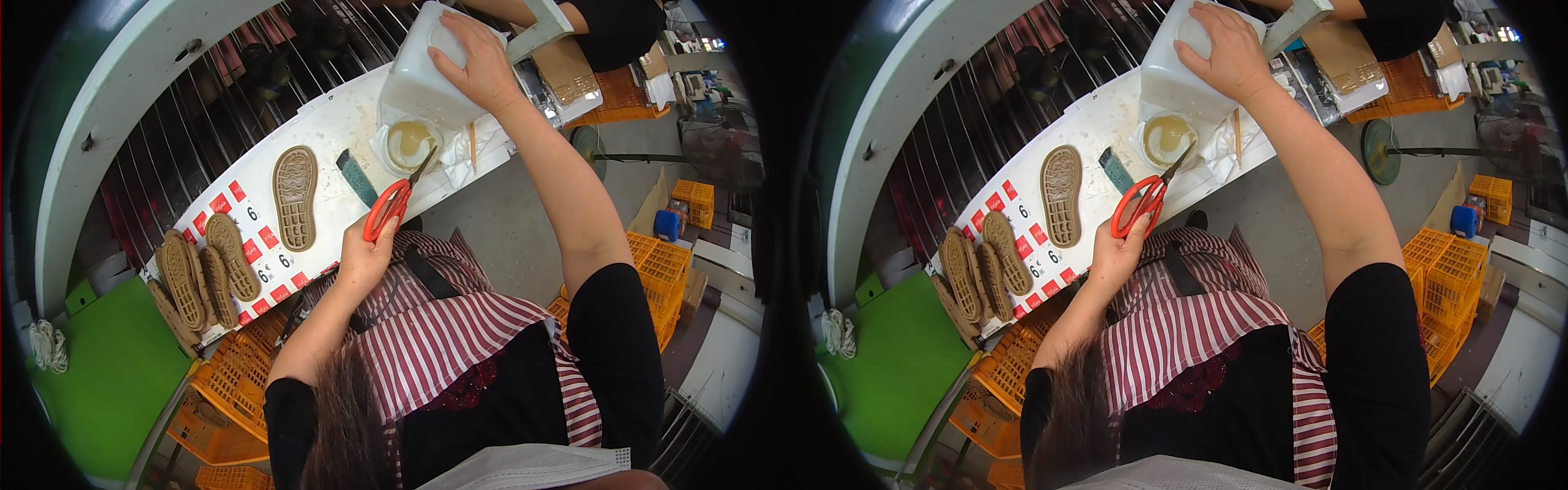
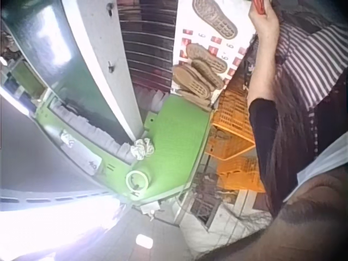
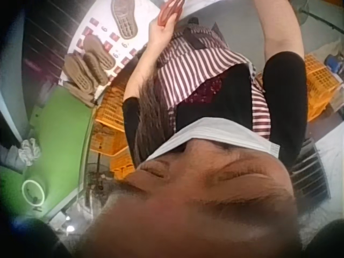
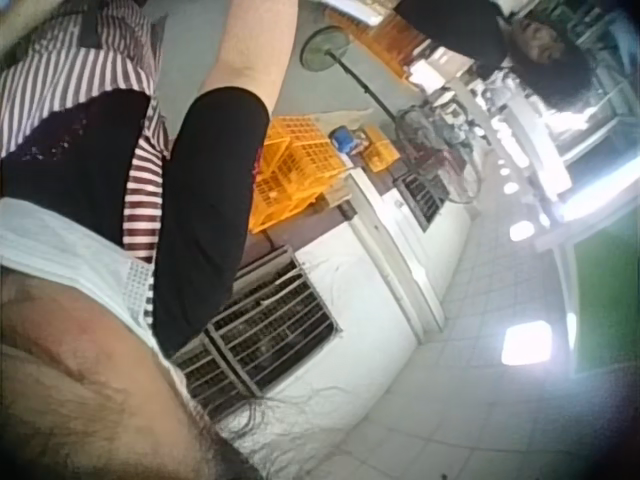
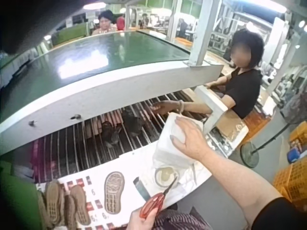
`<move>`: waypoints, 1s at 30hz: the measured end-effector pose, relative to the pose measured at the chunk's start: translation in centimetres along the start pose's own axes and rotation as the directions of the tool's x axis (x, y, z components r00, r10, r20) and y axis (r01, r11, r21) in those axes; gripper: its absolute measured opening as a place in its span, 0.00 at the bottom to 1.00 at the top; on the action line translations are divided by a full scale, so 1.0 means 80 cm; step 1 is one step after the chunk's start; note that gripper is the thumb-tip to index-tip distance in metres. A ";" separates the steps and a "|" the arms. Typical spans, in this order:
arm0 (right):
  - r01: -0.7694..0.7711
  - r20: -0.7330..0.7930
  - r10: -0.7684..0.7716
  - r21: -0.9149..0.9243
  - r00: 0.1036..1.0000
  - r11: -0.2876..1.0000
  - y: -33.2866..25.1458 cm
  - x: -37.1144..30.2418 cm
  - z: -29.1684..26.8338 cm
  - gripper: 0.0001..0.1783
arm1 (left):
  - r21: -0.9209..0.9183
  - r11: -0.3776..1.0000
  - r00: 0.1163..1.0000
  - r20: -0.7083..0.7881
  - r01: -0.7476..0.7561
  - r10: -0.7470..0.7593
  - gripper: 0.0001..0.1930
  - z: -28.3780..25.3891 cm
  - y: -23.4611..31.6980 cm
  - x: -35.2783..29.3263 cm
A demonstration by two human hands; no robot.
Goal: The person trims a glue container using scissors, applies glue to shoe soles with an applicator tool, and places the soles onto a conveyor belt.
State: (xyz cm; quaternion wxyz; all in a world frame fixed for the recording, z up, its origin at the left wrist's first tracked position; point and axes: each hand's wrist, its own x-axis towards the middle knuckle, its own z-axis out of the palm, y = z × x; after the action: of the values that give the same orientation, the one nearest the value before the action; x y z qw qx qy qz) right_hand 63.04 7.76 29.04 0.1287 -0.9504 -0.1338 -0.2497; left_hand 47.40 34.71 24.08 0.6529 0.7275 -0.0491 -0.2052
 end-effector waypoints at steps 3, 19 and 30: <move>-0.024 0.003 0.024 0.004 1.000 1.000 -0.003 -0.002 -0.001 0.27 | 0.046 0.998 0.998 0.057 0.035 -0.038 0.10 -0.005 0.002 0.003; -0.023 0.001 0.023 0.008 1.000 1.000 0.001 -0.003 0.004 0.28 | -0.004 0.999 0.988 -0.152 -0.040 0.039 0.09 0.047 0.018 -0.007; -0.052 -0.050 0.052 0.013 0.997 0.999 0.008 -0.007 0.012 0.29 | -0.192 0.961 0.980 0.029 0.200 -0.198 0.12 0.046 0.020 -0.019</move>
State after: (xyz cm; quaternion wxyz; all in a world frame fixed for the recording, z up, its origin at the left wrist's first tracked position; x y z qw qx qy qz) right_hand 63.18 7.39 27.81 0.1439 -0.9462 -0.1073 -0.2691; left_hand 44.97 31.55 25.78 0.6963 0.6609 0.0414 -0.2769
